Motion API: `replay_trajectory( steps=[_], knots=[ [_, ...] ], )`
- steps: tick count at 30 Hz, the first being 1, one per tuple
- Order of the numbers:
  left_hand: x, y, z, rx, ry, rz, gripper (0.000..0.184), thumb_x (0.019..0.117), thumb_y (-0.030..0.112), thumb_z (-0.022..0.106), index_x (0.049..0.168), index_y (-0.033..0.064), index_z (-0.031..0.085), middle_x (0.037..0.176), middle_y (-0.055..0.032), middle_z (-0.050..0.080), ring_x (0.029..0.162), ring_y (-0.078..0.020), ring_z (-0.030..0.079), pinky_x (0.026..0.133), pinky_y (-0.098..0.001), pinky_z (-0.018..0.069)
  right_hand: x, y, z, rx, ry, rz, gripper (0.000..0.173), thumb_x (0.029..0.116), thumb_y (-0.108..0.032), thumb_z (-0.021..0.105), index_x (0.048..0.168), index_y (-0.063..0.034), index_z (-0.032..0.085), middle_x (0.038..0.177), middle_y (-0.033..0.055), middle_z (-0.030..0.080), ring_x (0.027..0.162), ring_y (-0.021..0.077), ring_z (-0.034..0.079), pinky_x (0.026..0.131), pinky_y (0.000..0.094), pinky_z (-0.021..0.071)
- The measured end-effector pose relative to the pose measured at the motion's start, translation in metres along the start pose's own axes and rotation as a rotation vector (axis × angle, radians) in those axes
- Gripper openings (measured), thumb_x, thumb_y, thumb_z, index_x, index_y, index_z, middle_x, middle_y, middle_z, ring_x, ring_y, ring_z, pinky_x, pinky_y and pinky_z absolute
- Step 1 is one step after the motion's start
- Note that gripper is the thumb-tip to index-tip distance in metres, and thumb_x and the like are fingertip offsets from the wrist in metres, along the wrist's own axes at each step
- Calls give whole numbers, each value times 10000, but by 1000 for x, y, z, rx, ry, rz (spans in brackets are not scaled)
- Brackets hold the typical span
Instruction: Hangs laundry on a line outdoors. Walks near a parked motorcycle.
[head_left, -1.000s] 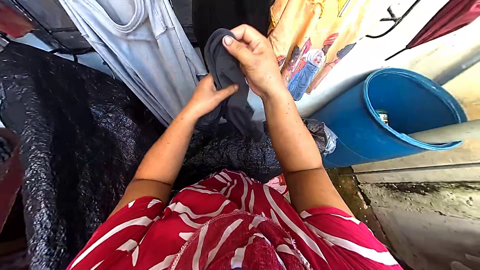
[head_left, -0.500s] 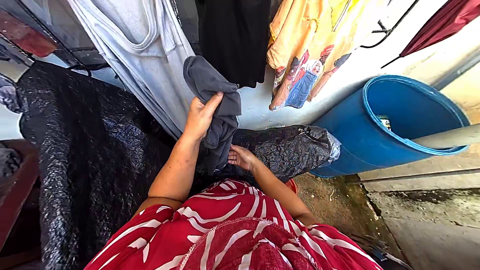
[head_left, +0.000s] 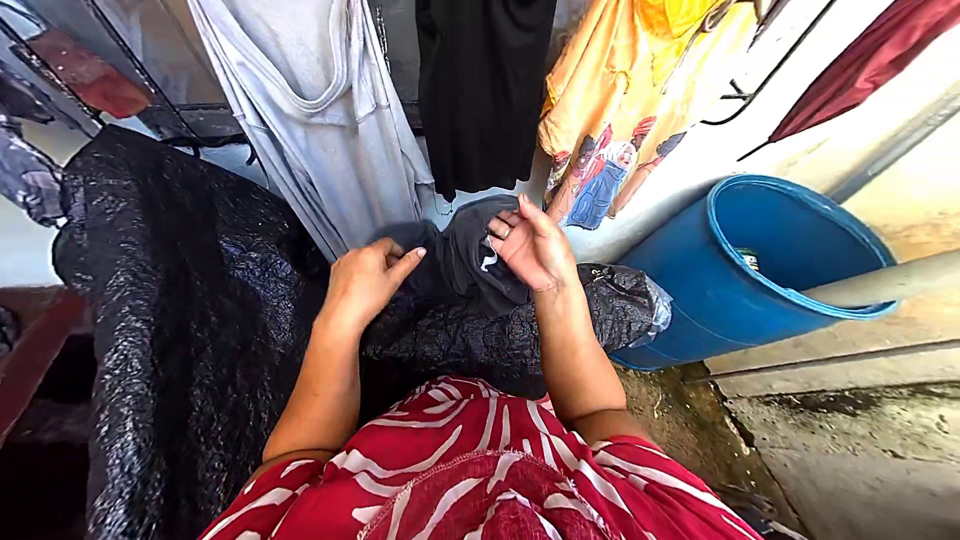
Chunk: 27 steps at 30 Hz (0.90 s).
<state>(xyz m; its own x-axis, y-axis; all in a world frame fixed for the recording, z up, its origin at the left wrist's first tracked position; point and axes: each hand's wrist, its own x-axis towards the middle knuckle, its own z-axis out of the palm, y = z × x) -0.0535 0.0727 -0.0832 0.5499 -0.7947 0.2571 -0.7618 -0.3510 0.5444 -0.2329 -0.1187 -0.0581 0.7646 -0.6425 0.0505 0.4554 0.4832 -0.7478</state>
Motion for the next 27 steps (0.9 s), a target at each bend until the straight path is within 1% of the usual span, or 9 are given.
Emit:
replay_trajectory(
  steps=[2,4,7,12,14,18,21,24,27],
  knots=[
    [-3,16,8,-306,31,191,658,910,502,707,1386,71,563,1212,-103,685,1074,-215,689,911,-470,593,-1,2,23,84,19,-37,255,1099,-272,410,1178,-84,563,1070,92,681,1010,214,676,898,425,570],
    [0,30,23,-546,24,285,825,859,343,813,1521,96,387,1379,-124,591,1165,-194,654,967,-411,584,-8,7,44,102,29,-78,224,1098,-245,421,1143,-82,568,1051,95,688,997,210,688,894,407,577],
    [11,33,30,-747,128,296,444,957,38,667,1381,77,539,1172,-77,701,949,-121,710,827,-302,612,-23,11,46,-159,-31,-321,205,1077,-190,457,1127,-108,638,1092,48,704,1012,151,695,900,335,583],
    [27,36,11,-963,88,196,243,1044,62,517,1247,96,647,1064,12,700,916,-43,650,831,-240,548,-24,-11,-4,-772,-67,-808,308,924,-69,708,1215,28,676,1360,159,624,1244,251,629,1025,407,568],
    [34,50,12,-1032,36,173,245,1042,71,516,1241,108,653,1060,12,707,920,-48,656,829,-250,554,-24,-15,-15,-918,-94,-771,418,874,-154,784,1233,32,678,1375,166,612,1264,247,608,1045,410,552],
    [45,89,24,-1070,-78,216,255,1049,76,508,1263,99,645,1060,-18,706,916,-74,665,818,-257,564,-19,-7,-29,-1066,-62,-479,690,847,-270,833,1448,-75,553,1235,111,658,943,163,669,762,332,589],
    [58,114,26,-1043,-88,240,280,1057,85,483,1289,119,636,1071,-2,692,926,-62,648,827,-246,547,-9,-20,-60,-849,-113,-270,414,914,-147,751,1302,-69,629,907,38,698,634,75,592,563,239,507],
    [71,138,21,-927,-83,264,264,1069,127,473,1255,152,660,1066,25,686,908,-49,632,796,-231,531,-6,-42,-94,-795,-91,-328,109,964,-117,683,1021,-35,727,847,-2,697,719,38,614,678,233,533],
    [95,161,25,-757,-180,416,192,1006,116,601,1177,103,688,1114,-7,696,972,-91,652,840,-284,558,-8,-83,-112,-609,29,-440,147,1038,-126,526,1082,-53,646,1016,31,689,939,106,655,873,346,560]
  ],
)
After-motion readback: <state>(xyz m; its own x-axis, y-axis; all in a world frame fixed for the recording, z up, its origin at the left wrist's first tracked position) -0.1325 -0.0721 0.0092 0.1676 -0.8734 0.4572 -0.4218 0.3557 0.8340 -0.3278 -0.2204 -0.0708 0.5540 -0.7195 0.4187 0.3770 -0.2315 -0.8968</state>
